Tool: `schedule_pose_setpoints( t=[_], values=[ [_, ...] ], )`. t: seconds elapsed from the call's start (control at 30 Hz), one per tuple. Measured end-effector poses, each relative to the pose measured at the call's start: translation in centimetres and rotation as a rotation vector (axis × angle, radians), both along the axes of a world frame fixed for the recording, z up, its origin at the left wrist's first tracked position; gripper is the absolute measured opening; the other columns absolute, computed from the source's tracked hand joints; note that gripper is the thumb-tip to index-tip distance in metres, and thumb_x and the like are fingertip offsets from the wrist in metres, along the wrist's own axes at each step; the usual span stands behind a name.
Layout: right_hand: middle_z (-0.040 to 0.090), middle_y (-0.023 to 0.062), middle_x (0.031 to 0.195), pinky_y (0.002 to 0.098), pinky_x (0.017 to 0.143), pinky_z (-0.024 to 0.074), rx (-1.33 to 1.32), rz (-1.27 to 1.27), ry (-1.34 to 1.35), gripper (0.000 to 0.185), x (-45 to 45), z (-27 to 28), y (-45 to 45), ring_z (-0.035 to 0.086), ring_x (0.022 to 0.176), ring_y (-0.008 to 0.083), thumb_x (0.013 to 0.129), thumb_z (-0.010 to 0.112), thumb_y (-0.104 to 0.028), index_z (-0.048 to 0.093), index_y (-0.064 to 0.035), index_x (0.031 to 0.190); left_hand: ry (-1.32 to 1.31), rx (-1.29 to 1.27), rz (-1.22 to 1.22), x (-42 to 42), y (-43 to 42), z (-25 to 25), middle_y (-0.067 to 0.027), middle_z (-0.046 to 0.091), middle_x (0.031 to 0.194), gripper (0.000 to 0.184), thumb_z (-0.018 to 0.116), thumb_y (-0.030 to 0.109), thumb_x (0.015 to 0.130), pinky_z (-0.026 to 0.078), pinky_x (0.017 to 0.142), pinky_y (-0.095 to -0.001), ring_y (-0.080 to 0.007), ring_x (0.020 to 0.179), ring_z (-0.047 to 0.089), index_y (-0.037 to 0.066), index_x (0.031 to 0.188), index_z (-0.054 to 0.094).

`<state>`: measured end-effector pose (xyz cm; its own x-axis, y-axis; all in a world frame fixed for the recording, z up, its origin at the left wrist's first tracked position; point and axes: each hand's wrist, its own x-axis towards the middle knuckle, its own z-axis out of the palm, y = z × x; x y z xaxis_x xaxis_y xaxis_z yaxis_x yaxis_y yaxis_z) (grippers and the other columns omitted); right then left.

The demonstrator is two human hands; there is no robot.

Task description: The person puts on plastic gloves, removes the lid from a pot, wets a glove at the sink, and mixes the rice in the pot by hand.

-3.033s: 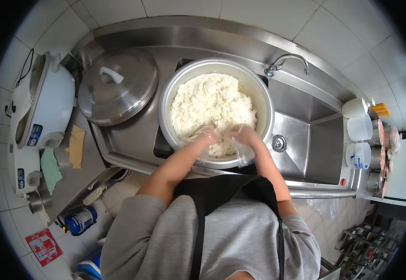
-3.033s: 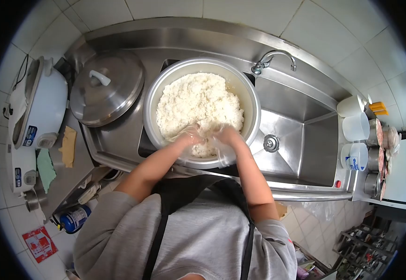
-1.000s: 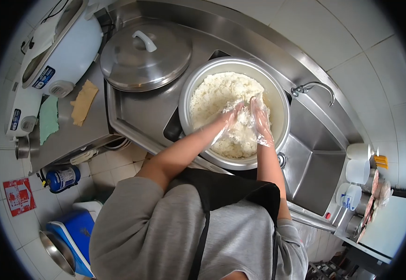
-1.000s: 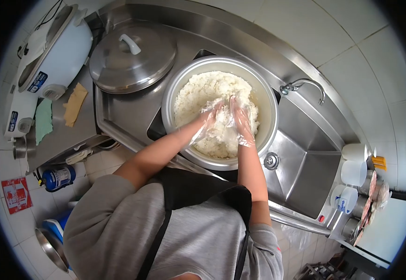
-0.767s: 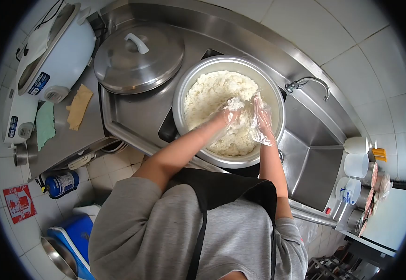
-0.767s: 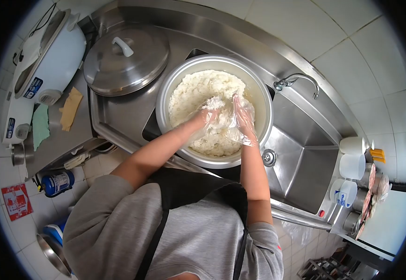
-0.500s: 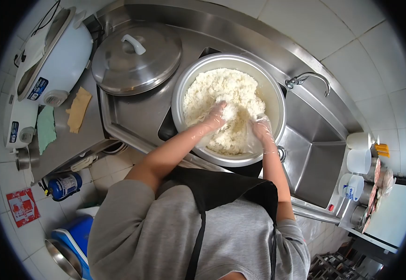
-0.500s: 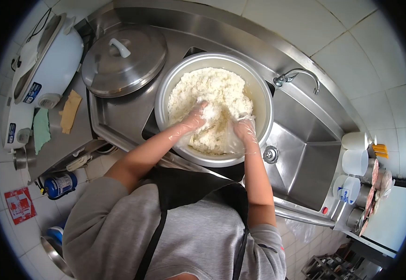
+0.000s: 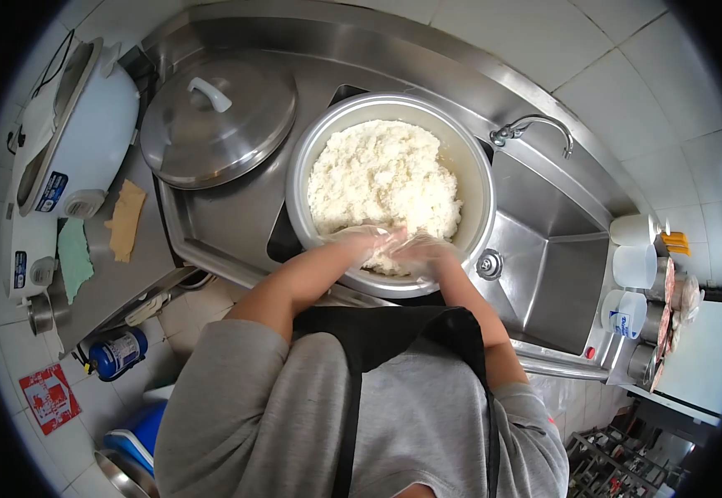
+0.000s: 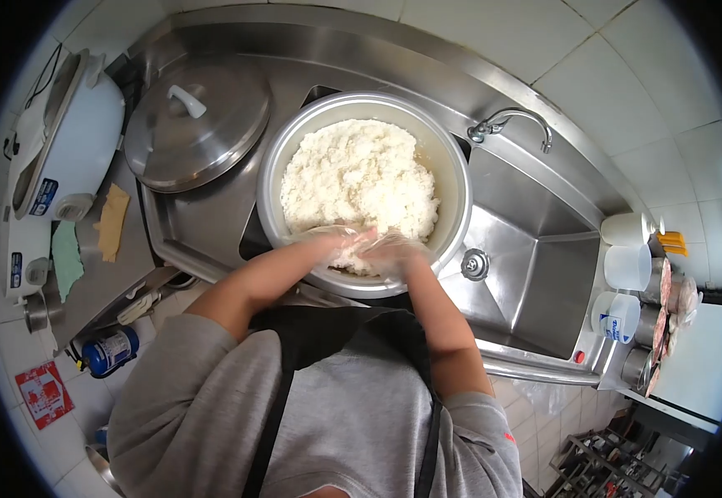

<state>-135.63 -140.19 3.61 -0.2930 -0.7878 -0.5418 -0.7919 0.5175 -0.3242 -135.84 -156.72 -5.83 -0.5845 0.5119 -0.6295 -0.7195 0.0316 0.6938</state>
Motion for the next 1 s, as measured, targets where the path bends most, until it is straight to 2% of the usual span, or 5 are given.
schedule_pose_setpoints(
  t=[0.17, 0.5, 0.73, 0.83, 1.0],
  values=[
    [0.058, 0.0169, 0.111, 0.0325, 0.092, 0.0391, -0.197, -1.179, -0.792, 0.039, 0.2, -1.3, 0.4, 0.053, 0.105, 0.027, 0.076, 0.062, -0.021, 0.058, -0.0064, 0.112, -0.154, 0.27, 0.171, -0.8, 0.5, 0.5, -0.0192, 0.047, 0.119, 0.065, 0.061, 0.043, 0.077, 0.04, 0.077, -0.0377, -0.0236, 0.106, 0.048, 0.013, 0.129, 0.035],
    [0.059, 0.0145, 0.105, 0.0316, 0.085, 0.0429, -0.49, -1.499, -0.806, 0.048, 0.5, -0.2, -0.6, 0.054, 0.099, 0.0227, 0.07, 0.073, -0.016, 0.055, 0.0032, 0.11, -0.438, 0.445, 0.048, 0.1, -0.3, 0.3, -0.0064, 0.063, 0.081, 0.027, 0.059, 0.032, 0.083, 0.041, 0.032, -0.023, -0.0116, 0.06, 0.06, 0.014, 0.104, 0.057],
    [0.059, 0.0129, 0.107, 0.0287, 0.081, 0.0445, -0.541, -1.575, -0.573, 0.06, -1.2, 3.0, -3.3, 0.056, 0.093, 0.0172, 0.073, 0.066, -0.008, 0.038, 0.0025, 0.125, -0.41, 0.266, 0.35, -0.2, -0.5, 5.3, -0.0033, 0.062, 0.065, 0.028, 0.06, 0.034, 0.083, 0.043, 0.032, -0.0233, -0.0131, 0.042, 0.055, 0.008, 0.093, 0.06],
    [0.059, 0.0137, 0.107, 0.0278, 0.081, 0.0445, -1.048, -1.406, -0.401, 0.062, -1.3, -1.5, -4.1, 0.056, 0.094, 0.0185, 0.074, 0.066, -0.011, 0.036, 0.0018, 0.127, -0.337, 0.575, 0.352, -0.4, -1.1, 2.2, -0.0075, 0.062, 0.097, 0.036, 0.047, 0.033, 0.09, 0.052, 0.061, -0.027, -0.016, 0.076, 0.061, 0.008, 0.114, 0.053],
    [0.06, 0.0177, 0.1, 0.0334, 0.081, 0.0448, -0.778, -1.183, -0.012, 0.055, -1.5, -3.0, -6.4, 0.057, 0.094, 0.0289, 0.074, 0.067, -0.021, 0.042, -0.0006, 0.118, -0.364, 0.787, 0.584, 0.4, -1.1, 0.4, -0.0117, 0.055, 0.114, 0.042, 0.037, 0.034, 0.091, 0.046, 0.086, -0.0344, -0.0228, 0.099, 0.056, 0.006, 0.121, 0.048]
  ],
)
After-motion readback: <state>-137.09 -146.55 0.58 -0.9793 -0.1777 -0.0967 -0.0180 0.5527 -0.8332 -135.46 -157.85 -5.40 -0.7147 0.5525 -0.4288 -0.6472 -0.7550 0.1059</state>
